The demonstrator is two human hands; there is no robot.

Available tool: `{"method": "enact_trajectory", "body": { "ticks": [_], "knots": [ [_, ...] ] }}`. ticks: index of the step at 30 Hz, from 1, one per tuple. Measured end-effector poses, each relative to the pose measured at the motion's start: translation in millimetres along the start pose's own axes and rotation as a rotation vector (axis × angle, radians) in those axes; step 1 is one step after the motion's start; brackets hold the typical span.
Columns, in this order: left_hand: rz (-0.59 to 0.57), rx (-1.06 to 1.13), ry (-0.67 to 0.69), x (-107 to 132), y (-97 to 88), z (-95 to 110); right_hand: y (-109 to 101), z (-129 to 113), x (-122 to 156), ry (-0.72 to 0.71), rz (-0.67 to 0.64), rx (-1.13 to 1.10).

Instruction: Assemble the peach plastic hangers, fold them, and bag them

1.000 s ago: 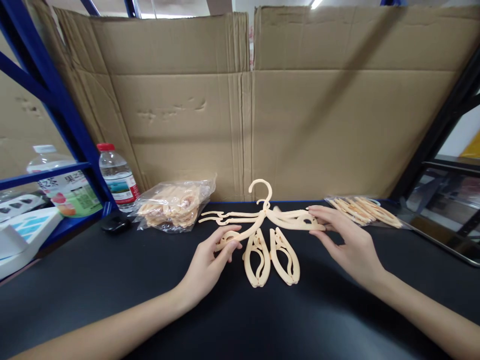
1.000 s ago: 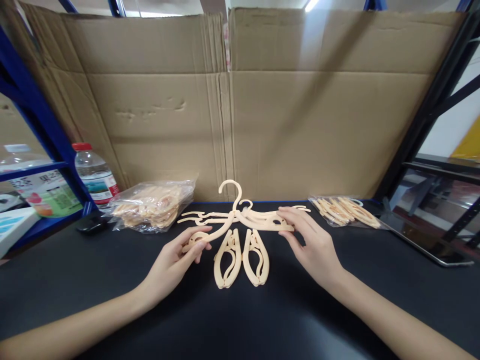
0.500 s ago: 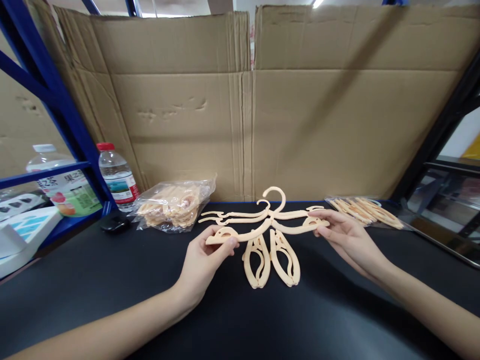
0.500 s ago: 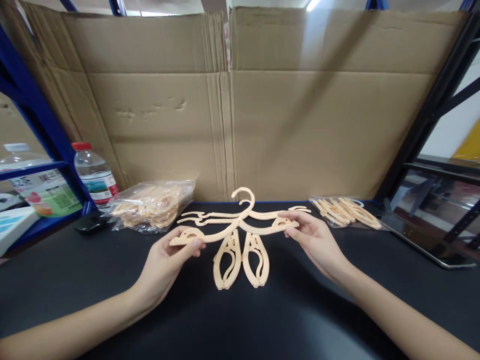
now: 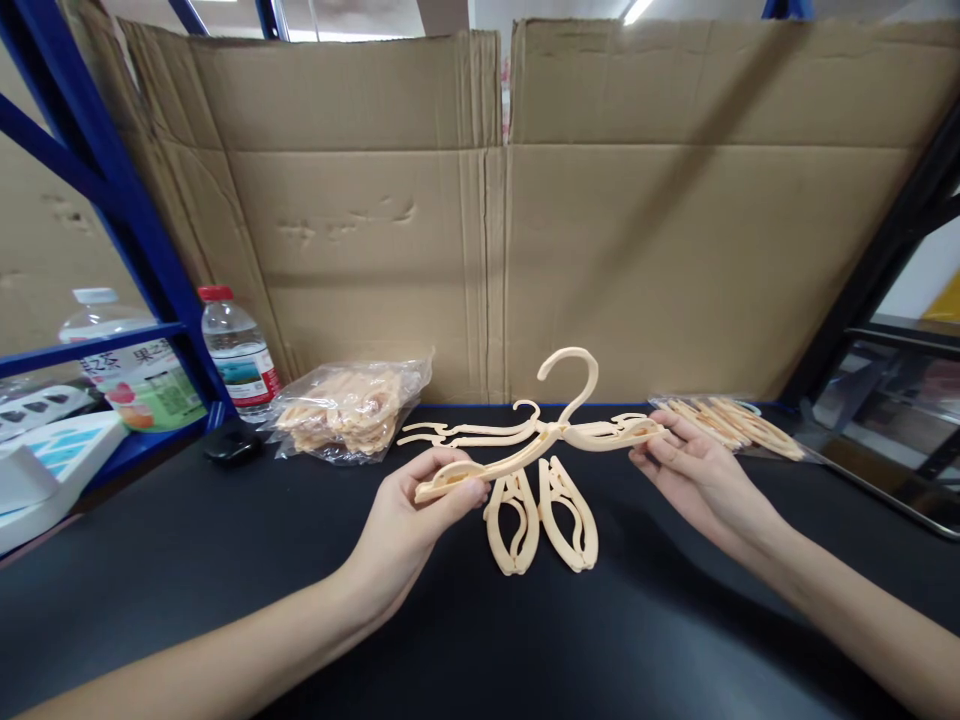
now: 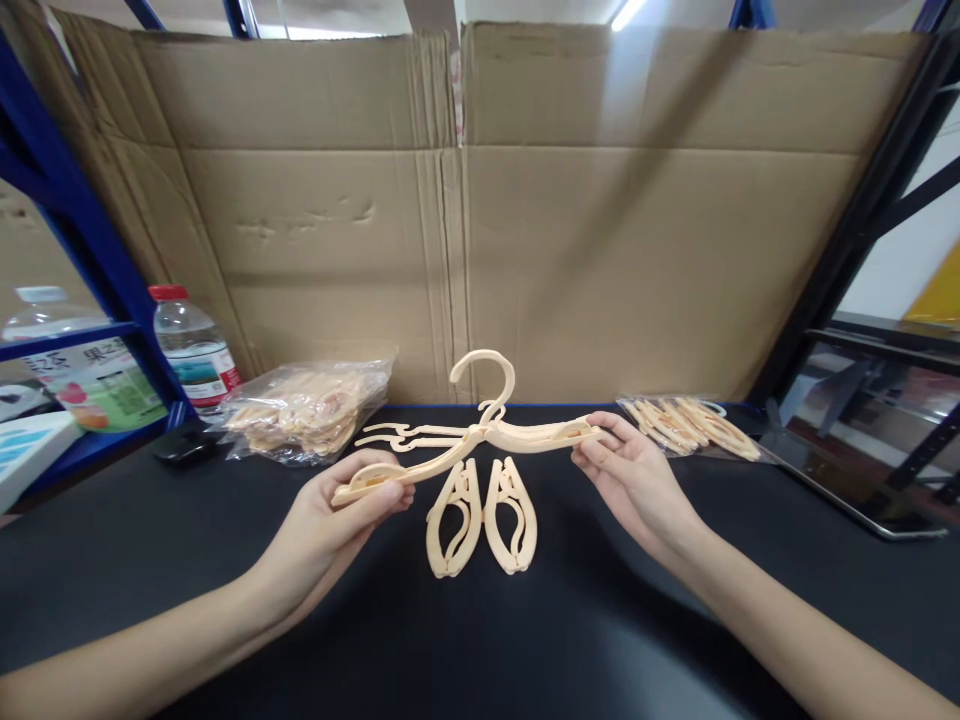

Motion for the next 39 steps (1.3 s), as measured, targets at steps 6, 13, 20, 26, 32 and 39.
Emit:
{"method": "enact_trajectory", "body": {
  "ticks": [6, 13, 20, 26, 32, 39],
  "knots": [
    [0.067, 0.01, 0.023, -2.5, -1.6, 3.5, -0.2, -2.8, 1.7, -0.013, -0.015, 0.024],
    [-0.017, -0.03, -0.013, 0.4, 3.8, -3.1, 13.0, 3.1, 15.6, -0.036, -0.063, 0.151],
    [-0.14, -0.095, -0.077, 12.2, 18.2, -9.1, 36.3, 8.6, 40.9, 0.036, -0.353, 0.261],
    [-0.13, -0.165, -0.043, 15.0, 21.3, -7.7, 45.4, 4.0, 57.8, 0.104, -0.75, 0.387],
    [-0.156, -0.257, 0.026, 16.8, 22.7, -5.2, 46.9, 0.5, 63.8, 0.143, -0.78, 0.394],
    [-0.147, -0.218, -0.024, 16.8, 21.5, -6.8, 49.0, -3.0, 66.9, 0.098, -0.799, 0.402]
  ]
}}
Point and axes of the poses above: each hand's wrist, its own x-axis away from the middle knuckle, its own y-axis out of the palm, z = x × y, the point moved 2 cm from there along -x, towards the middle knuckle, and after that the axes turned 5 degrees about z, right-handed, at the moved point
